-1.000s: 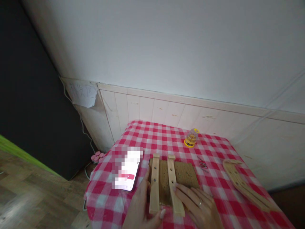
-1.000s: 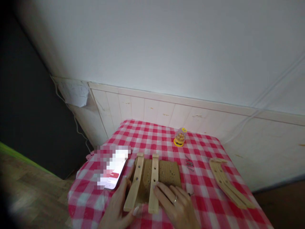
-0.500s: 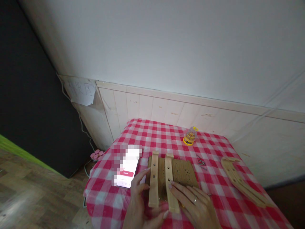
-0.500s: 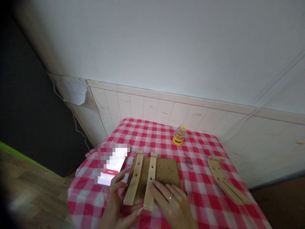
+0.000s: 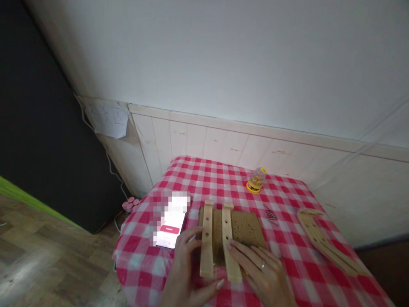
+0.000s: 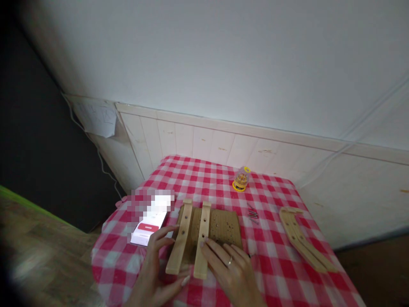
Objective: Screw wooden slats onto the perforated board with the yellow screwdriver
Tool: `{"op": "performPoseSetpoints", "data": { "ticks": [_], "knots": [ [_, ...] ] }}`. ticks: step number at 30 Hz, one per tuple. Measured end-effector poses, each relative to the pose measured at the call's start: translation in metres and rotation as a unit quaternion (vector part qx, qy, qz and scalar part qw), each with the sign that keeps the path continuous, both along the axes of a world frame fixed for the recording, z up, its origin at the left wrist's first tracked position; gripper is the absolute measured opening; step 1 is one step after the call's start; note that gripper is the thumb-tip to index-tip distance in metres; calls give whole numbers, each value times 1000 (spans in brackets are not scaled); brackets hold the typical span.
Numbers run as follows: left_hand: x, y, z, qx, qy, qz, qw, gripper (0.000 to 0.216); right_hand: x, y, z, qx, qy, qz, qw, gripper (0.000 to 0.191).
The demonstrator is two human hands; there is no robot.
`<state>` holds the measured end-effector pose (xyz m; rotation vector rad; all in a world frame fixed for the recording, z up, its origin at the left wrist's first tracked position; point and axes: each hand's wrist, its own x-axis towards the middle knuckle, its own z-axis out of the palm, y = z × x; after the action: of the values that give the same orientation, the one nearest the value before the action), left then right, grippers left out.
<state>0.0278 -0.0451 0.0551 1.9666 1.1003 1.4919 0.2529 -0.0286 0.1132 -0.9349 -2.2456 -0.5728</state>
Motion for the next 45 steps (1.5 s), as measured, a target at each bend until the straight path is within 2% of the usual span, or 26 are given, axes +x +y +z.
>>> {"op": "performPoseSetpoints", "data": {
  "ticks": [8,15,18,23,30,37,45],
  "knots": [
    [3,5,-9,-34,-26,-22,999,68,1,0,-4,-8,16,7,1000,54],
    [11,12,-2,-42,-29,-57,997,72,7,-1,-20,-25,12,13,1000,49],
    [11,13,-1,-75,0,-60,995,68,10,-1,-24,-24,-2,11,1000,51],
    [11,19,-4,-86,38,-38,995,57,10,-2,-25,-19,-21,12,1000,55],
    [14,19,-7,-98,1,-45,994,54,7,-1,-24,-22,-3,15,1000,50],
    [12,18,-3,-119,3,-60,991,49,6,-2,-28,-26,-4,10,1000,45],
    [12,21,-7,-110,4,-58,992,47,7,-2,-26,-43,-6,5,999,43]
  ]
}}
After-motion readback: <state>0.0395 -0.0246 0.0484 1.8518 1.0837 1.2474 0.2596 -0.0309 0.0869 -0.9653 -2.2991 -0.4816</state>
